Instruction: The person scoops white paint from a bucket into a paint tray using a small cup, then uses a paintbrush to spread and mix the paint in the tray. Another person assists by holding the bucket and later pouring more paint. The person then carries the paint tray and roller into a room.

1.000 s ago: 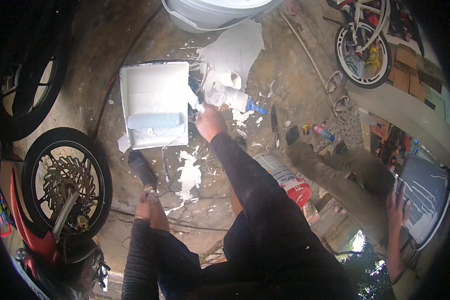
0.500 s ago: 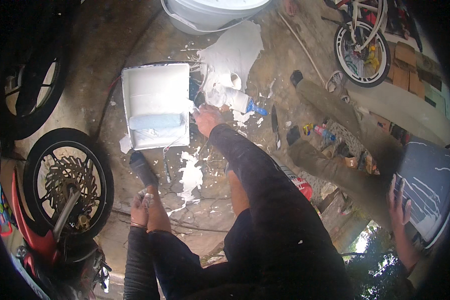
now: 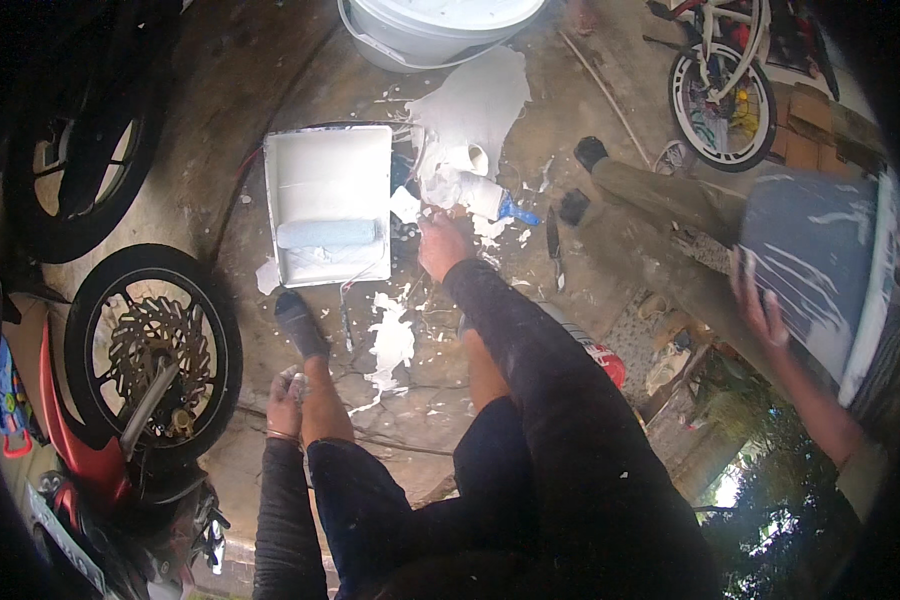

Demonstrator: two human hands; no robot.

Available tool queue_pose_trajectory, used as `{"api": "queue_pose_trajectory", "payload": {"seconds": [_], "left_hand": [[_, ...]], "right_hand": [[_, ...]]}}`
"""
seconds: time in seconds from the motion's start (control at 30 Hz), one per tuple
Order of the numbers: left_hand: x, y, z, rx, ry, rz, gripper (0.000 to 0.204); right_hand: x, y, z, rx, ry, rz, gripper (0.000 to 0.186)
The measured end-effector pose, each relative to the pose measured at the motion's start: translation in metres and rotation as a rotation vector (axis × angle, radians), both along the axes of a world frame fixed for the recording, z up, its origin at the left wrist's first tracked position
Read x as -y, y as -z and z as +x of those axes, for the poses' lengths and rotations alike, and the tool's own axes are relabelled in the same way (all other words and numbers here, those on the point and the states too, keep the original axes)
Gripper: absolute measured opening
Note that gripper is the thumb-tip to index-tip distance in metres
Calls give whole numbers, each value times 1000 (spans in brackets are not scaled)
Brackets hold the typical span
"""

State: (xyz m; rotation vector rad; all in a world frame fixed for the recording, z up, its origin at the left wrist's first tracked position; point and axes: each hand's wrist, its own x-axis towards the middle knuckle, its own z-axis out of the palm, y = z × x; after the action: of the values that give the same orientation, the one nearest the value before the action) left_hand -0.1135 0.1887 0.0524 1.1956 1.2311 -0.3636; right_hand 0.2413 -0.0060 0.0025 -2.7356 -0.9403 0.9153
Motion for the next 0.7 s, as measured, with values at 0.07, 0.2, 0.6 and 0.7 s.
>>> {"api": "queue_pose_trajectory", "payload": {"seconds": [0.07,0.2,0.6,0.7], "left_hand": [[-2,-7,-3,21,-45,-30,32],[-4,-22,4,73,-74,-57,33],[-26,-85,-7,124,-117,-44,30],[-54,-120,-22,152,-70,17,32]], "right_hand": [[-4,-20,-12,-212,379,41,35],[16,-21,-45,-299,595,347,32],[-2,-138,-158,-472,540,327,30],[-10,-194,-175,-541,645,345,29]]}}
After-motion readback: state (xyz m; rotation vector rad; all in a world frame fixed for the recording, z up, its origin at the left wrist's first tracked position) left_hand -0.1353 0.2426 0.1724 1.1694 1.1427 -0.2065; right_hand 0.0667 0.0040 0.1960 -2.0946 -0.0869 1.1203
